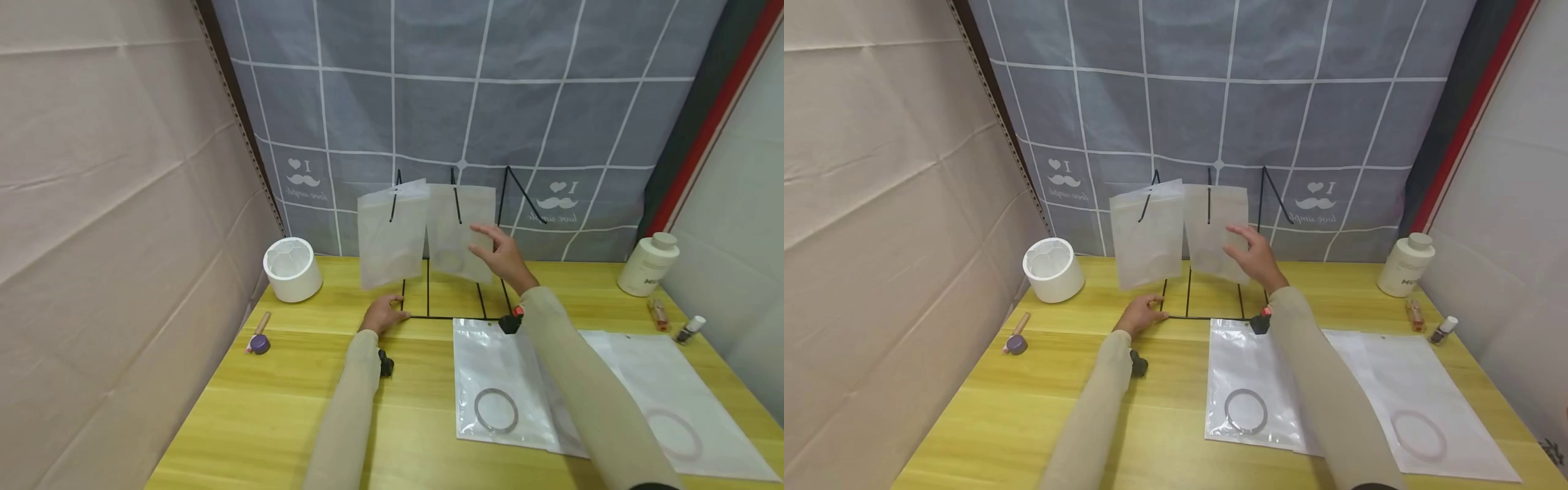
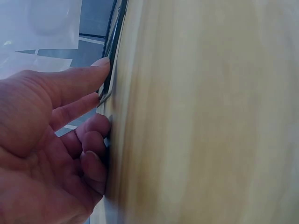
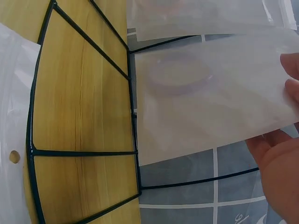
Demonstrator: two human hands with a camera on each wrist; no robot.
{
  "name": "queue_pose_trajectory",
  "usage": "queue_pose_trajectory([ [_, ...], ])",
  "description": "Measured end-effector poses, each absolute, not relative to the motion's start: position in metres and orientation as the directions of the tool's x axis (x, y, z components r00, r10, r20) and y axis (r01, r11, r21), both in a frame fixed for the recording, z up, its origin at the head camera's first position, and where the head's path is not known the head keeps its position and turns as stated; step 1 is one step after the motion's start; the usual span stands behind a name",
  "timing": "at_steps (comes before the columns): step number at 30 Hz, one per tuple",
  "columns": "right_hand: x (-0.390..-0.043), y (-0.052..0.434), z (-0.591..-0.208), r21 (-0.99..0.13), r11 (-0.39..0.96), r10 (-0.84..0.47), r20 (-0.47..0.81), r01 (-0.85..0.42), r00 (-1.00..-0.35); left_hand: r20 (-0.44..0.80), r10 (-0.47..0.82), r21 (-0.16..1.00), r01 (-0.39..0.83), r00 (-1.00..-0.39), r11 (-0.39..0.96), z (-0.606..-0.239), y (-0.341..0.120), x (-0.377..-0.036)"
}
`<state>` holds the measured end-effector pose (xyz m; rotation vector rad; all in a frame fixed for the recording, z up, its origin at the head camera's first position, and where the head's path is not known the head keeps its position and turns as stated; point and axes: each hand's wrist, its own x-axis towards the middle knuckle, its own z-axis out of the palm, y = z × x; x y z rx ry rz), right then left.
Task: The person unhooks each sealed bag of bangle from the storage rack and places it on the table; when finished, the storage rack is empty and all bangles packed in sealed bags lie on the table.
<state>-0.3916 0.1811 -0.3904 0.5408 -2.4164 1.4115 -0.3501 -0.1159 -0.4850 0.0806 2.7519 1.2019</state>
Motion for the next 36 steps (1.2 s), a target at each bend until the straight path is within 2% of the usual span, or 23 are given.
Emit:
queue_pose_trajectory([
  [10,-0.384,0.182,-0.388,-0.688,0.485,-0.155,0.540,-0.540,-0.827,-0.107,0.095,0.726,-0.012,-0.990,0.688,-0.487,-0.115,-0.349],
  [17,-0.373,0.191,-0.389,-0.598,0.550,-0.203,0.581,-0.583,-0.788,-0.116,0.111,0.725,-0.007,-0.987,0.689,-0.486,-0.115,-0.350],
  [26,-0.358,0.197,-0.392,-0.597,0.512,-0.228,0.599,-0.618,-0.768,-0.119,0.112,0.733,-0.011,-0.987,0.680,-0.481,-0.116,-0.346],
  [32,-0.347,0.200,-0.394,-0.557,0.481,-0.228,0.666,-0.677,-0.710,-0.121,0.115,0.733,-0.010,-0.986,0.681,-0.482,-0.116,-0.347],
  [36,-0.337,0.203,-0.392,-0.559,0.472,-0.239,0.663,-0.682,-0.709,-0.124,0.117,0.735,-0.011,-0.985,0.678,-0.483,-0.116,-0.350],
])
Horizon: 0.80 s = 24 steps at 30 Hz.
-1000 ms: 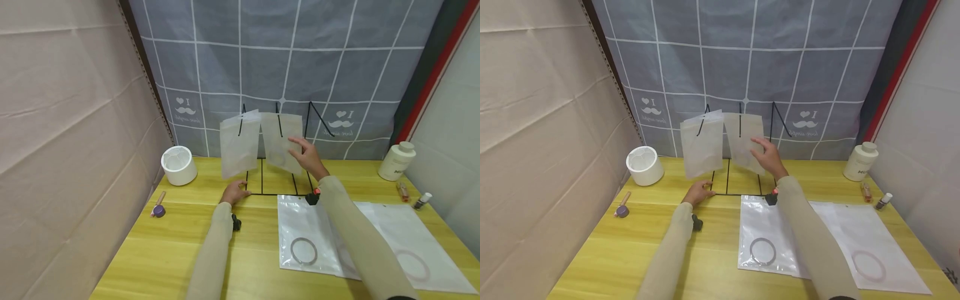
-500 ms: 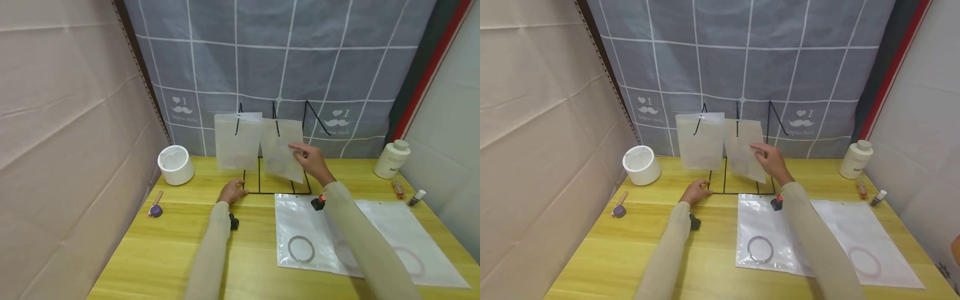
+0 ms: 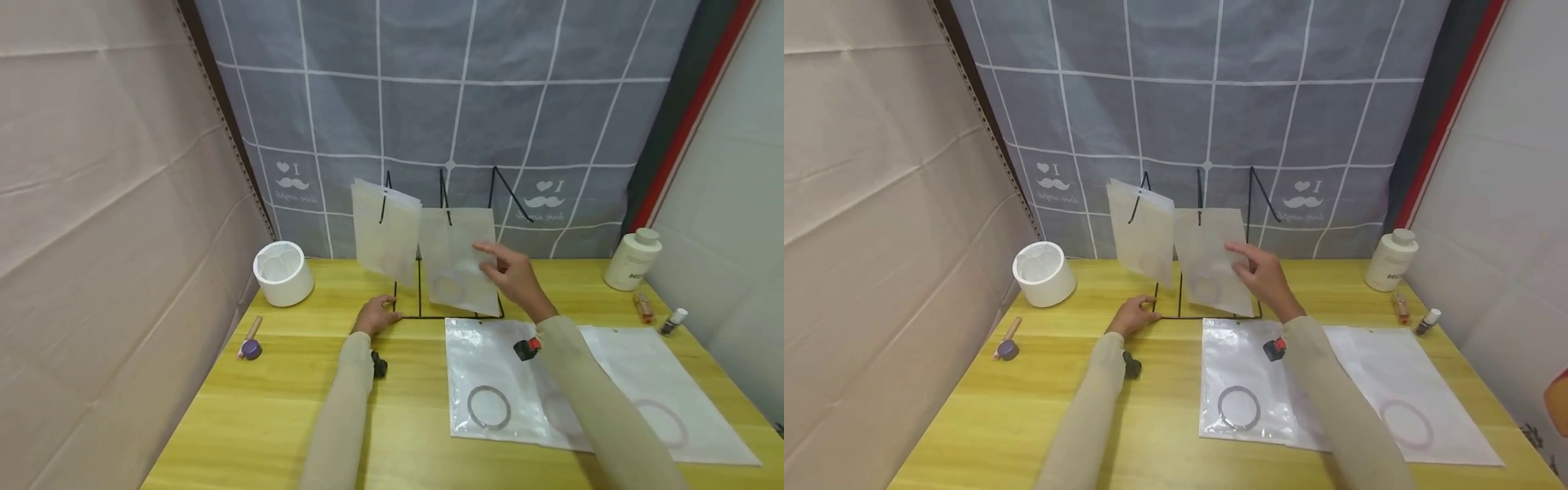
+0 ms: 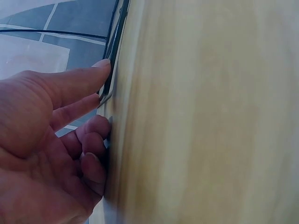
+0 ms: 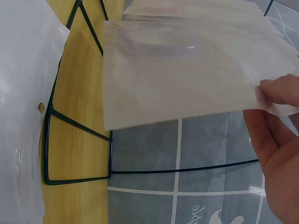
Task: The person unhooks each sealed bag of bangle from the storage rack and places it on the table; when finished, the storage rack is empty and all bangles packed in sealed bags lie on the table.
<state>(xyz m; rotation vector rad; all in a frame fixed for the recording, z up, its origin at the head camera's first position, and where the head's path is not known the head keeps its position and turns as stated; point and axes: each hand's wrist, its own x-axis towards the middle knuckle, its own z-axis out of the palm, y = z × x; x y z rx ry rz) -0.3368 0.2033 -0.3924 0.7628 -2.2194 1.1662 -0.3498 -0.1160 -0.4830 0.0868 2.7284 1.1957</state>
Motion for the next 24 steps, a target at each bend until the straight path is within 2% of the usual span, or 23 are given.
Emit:
queue_pose_trajectory([
  [4,-0.328,0.204,-0.393,-0.566,0.458,-0.239,0.664,-0.685,-0.709,-0.135,0.109,0.738,-0.026,-0.985,0.674,-0.487,-0.116,-0.352],
  [10,-0.316,0.204,-0.392,-0.521,0.441,-0.232,0.720,-0.731,-0.654,-0.146,0.098,0.740,-0.043,-0.984,0.672,-0.487,-0.115,-0.354],
  [16,-0.300,0.207,-0.383,-0.488,0.461,-0.238,0.737,-0.741,-0.633,-0.141,0.110,0.748,-0.033,-0.984,0.662,-0.484,-0.114,-0.350],
  [21,-0.288,0.207,-0.376,-0.440,0.430,-0.233,0.790,-0.788,-0.568,-0.126,0.119,0.742,-0.014,-0.985,0.671,-0.483,-0.115,-0.349],
  [24,-0.279,0.207,-0.376,-0.458,0.391,-0.232,0.791,-0.799,-0.567,-0.123,0.120,0.731,-0.009,-0.985,0.682,-0.484,-0.117,-0.350],
])
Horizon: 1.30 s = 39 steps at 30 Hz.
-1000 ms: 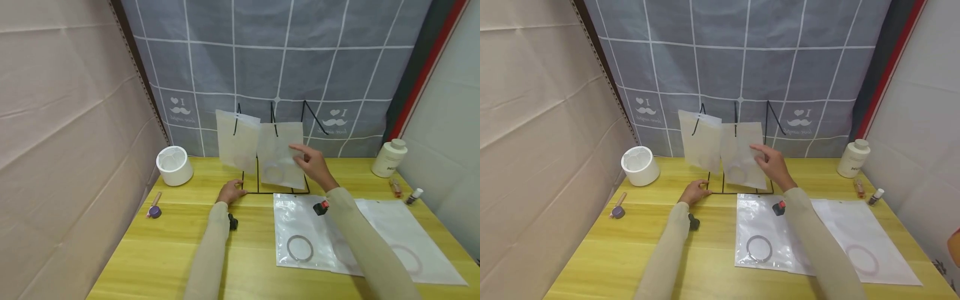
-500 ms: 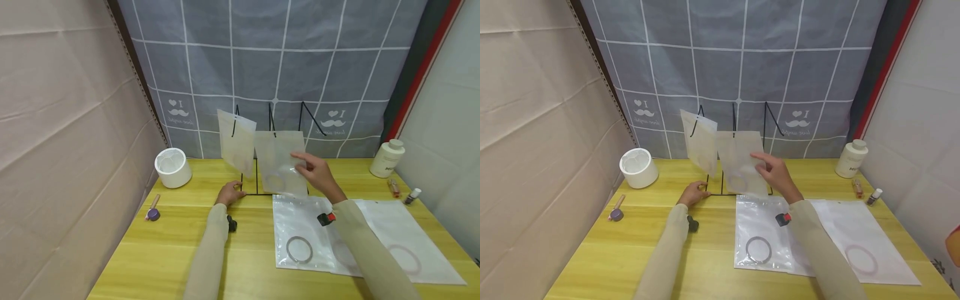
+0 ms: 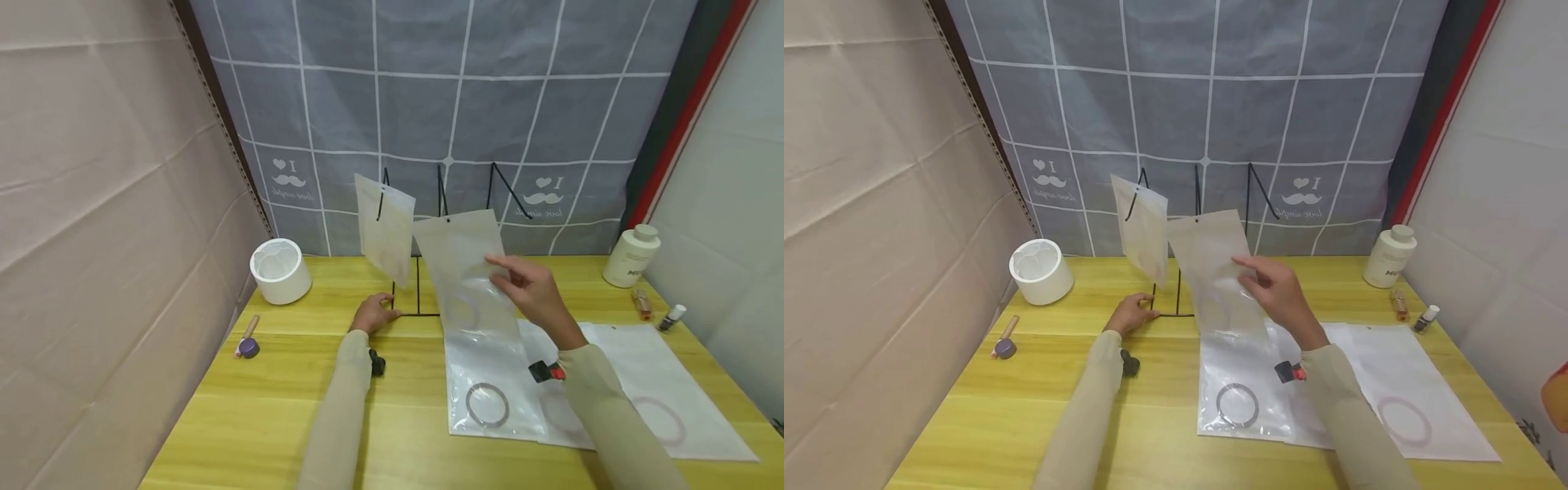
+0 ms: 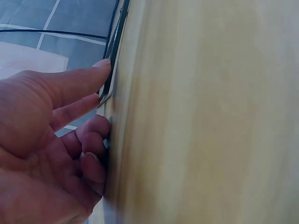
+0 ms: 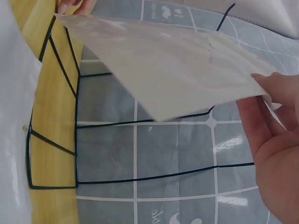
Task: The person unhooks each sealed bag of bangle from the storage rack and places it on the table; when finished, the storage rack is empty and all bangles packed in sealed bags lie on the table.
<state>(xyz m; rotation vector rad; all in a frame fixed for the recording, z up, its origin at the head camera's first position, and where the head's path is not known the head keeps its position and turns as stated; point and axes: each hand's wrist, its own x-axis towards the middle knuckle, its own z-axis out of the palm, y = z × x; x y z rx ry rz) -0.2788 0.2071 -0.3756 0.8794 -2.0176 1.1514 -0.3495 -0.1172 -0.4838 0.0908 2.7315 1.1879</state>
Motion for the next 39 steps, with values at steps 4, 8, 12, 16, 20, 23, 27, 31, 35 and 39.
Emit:
queue_pose_trajectory([
  [4,-0.260,0.211,-0.380,-0.527,0.350,-0.232,0.753,-0.775,-0.616,-0.144,0.120,0.726,-0.023,-0.982,0.688,-0.486,-0.116,-0.351],
  [8,-0.238,0.210,-0.386,-0.663,0.271,-0.223,0.663,-0.698,-0.715,-0.161,0.121,0.731,-0.036,-0.980,0.681,-0.485,-0.117,-0.355],
  [12,-0.225,0.200,-0.399,-0.905,0.115,-0.187,0.385,-0.409,-0.904,-0.144,0.149,0.724,-0.002,-0.978,0.690,-0.480,-0.121,-0.357],
  [16,-0.226,0.184,-0.425,-0.997,0.074,-0.172,0.006,-0.019,-0.985,-0.150,0.168,0.722,0.008,-0.974,0.692,-0.474,-0.123,-0.359],
  [20,-0.228,0.165,-0.453,-0.973,0.157,-0.167,-0.196,0.170,-0.966,-0.175,0.177,0.707,0.002,-0.969,0.707,-0.473,-0.123,-0.360],
  [23,-0.228,0.150,-0.466,-0.948,0.244,-0.115,-0.236,0.203,-0.965,-0.187,0.173,0.694,-0.006,-0.967,0.720,-0.473,-0.122,-0.360],
  [27,-0.229,0.133,-0.471,-0.916,0.370,-0.077,-0.198,0.156,-0.977,-0.185,0.156,0.690,-0.016,-0.970,0.724,-0.470,-0.121,-0.359],
  [31,-0.233,0.121,-0.473,-0.895,0.426,-0.072,-0.177,0.131,-0.982,-0.188,0.148,0.688,-0.022,-0.971,0.725,-0.468,-0.121,-0.358],
  [35,-0.238,0.114,-0.477,-0.882,0.455,-0.066,-0.165,0.117,-0.984,-0.188,0.141,0.665,-0.020,-0.972,0.747,-0.467,-0.121,-0.357],
  [39,-0.241,0.110,-0.482,-0.867,0.492,-0.084,-0.138,0.079,-0.987,-0.174,0.141,0.620,0.003,-0.975,0.784,-0.464,-0.118,-0.357],
])
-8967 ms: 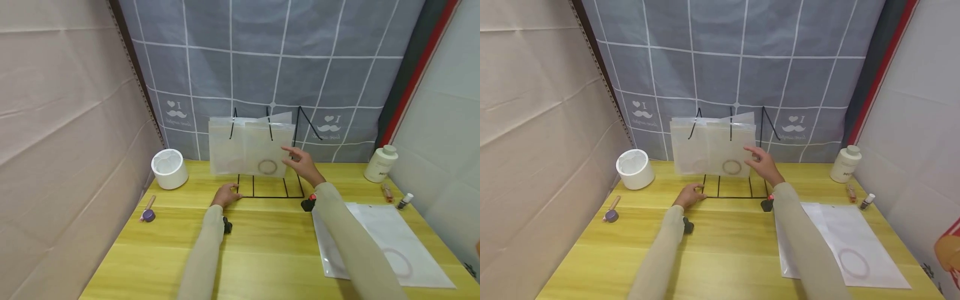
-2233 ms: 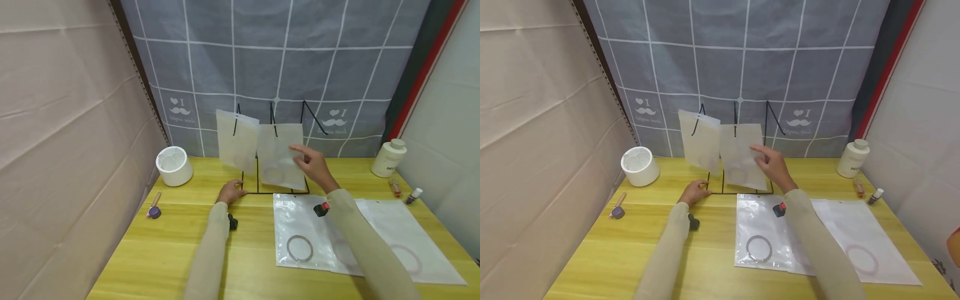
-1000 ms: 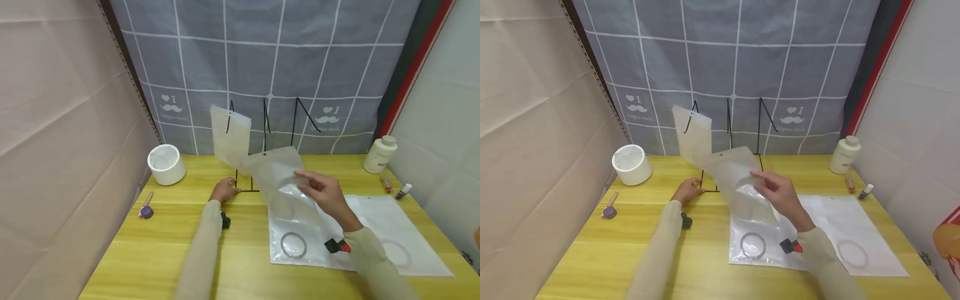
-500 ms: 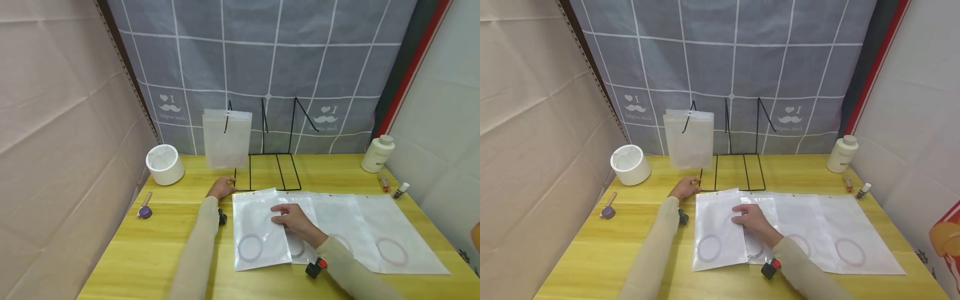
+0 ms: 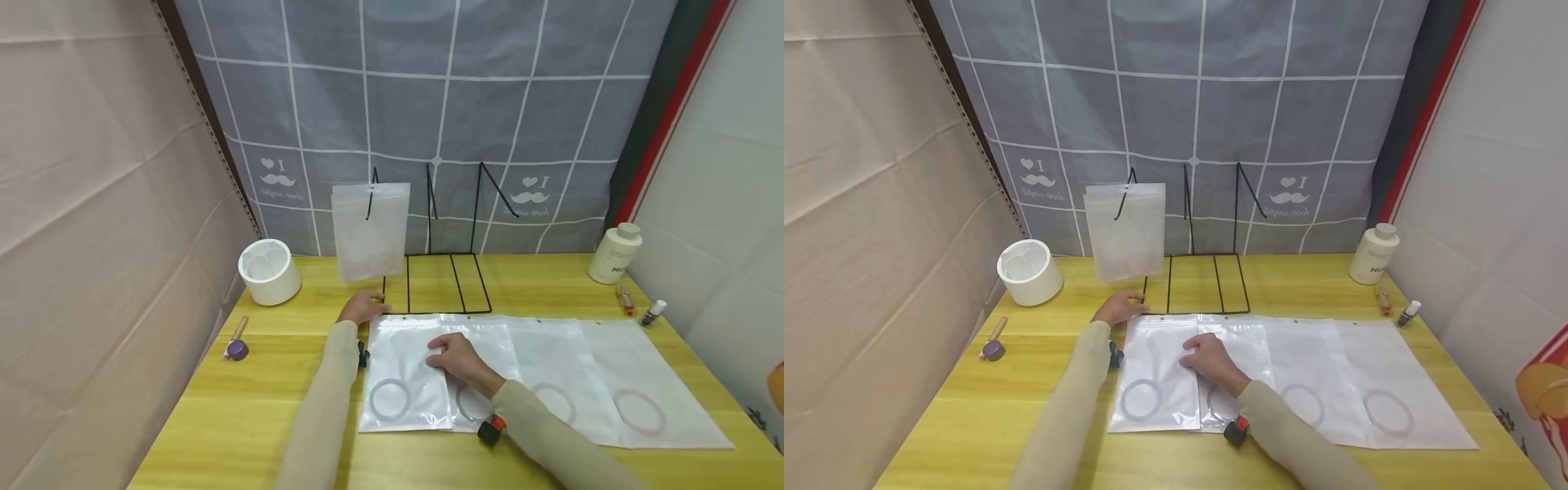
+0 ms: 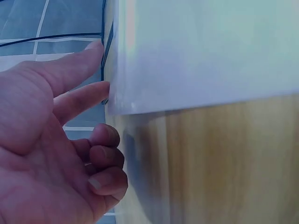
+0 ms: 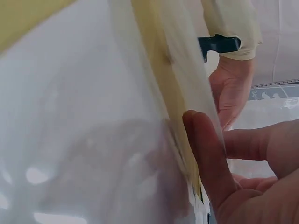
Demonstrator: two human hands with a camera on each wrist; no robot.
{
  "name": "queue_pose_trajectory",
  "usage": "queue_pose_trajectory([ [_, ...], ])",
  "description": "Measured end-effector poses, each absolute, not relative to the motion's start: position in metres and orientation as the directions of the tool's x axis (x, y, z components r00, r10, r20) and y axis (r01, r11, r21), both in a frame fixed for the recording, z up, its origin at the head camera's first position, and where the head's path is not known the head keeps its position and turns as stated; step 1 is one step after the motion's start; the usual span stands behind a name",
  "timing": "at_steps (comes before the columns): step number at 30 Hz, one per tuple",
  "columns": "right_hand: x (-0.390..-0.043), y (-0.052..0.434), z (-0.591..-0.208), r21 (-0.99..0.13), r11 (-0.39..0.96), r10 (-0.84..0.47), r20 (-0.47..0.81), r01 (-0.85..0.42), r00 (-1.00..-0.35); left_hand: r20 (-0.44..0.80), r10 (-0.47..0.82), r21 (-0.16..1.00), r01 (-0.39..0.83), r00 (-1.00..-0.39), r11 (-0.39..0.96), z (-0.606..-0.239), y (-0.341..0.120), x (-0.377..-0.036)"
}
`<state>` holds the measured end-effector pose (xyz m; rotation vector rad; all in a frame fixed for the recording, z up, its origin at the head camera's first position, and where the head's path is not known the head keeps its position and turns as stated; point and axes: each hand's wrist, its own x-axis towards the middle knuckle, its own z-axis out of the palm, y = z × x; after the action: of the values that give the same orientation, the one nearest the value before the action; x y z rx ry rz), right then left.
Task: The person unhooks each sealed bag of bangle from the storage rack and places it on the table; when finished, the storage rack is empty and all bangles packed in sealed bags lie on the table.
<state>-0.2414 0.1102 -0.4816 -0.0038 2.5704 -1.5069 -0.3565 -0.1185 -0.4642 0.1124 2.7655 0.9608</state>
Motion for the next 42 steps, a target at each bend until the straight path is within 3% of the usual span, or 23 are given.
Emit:
queue_pose_trajectory([
  [5,-0.244,0.110,-0.480,-0.802,0.597,-0.143,-0.112,0.005,-0.983,-0.172,0.138,0.611,0.004,-0.975,0.792,-0.464,-0.116,-0.357],
  [14,-0.246,0.110,-0.474,-0.570,0.814,-0.212,-0.116,-0.110,-0.970,-0.170,0.127,0.656,-0.017,-0.977,0.754,-0.472,-0.116,-0.358],
  [23,-0.265,0.149,-0.458,-0.708,0.706,-0.205,-0.182,-0.017,-0.962,-0.133,0.122,0.676,0.001,-0.984,0.737,-0.475,-0.117,-0.356],
  [30,-0.316,0.230,-0.450,-0.700,0.713,-0.070,-0.024,-0.034,-0.997,-0.140,0.105,0.685,-0.019,-0.985,0.728,-0.474,-0.117,-0.357],
  [37,-0.342,0.268,-0.480,-0.685,0.728,-0.140,-0.191,0.030,-0.972,-0.142,0.109,0.691,-0.020,-0.984,0.723,-0.475,-0.117,-0.354],
  [42,-0.346,0.269,-0.488,-0.674,0.738,-0.137,-0.180,0.020,-0.974,-0.140,0.113,0.692,-0.015,-0.984,0.722,-0.476,-0.117,-0.352],
])
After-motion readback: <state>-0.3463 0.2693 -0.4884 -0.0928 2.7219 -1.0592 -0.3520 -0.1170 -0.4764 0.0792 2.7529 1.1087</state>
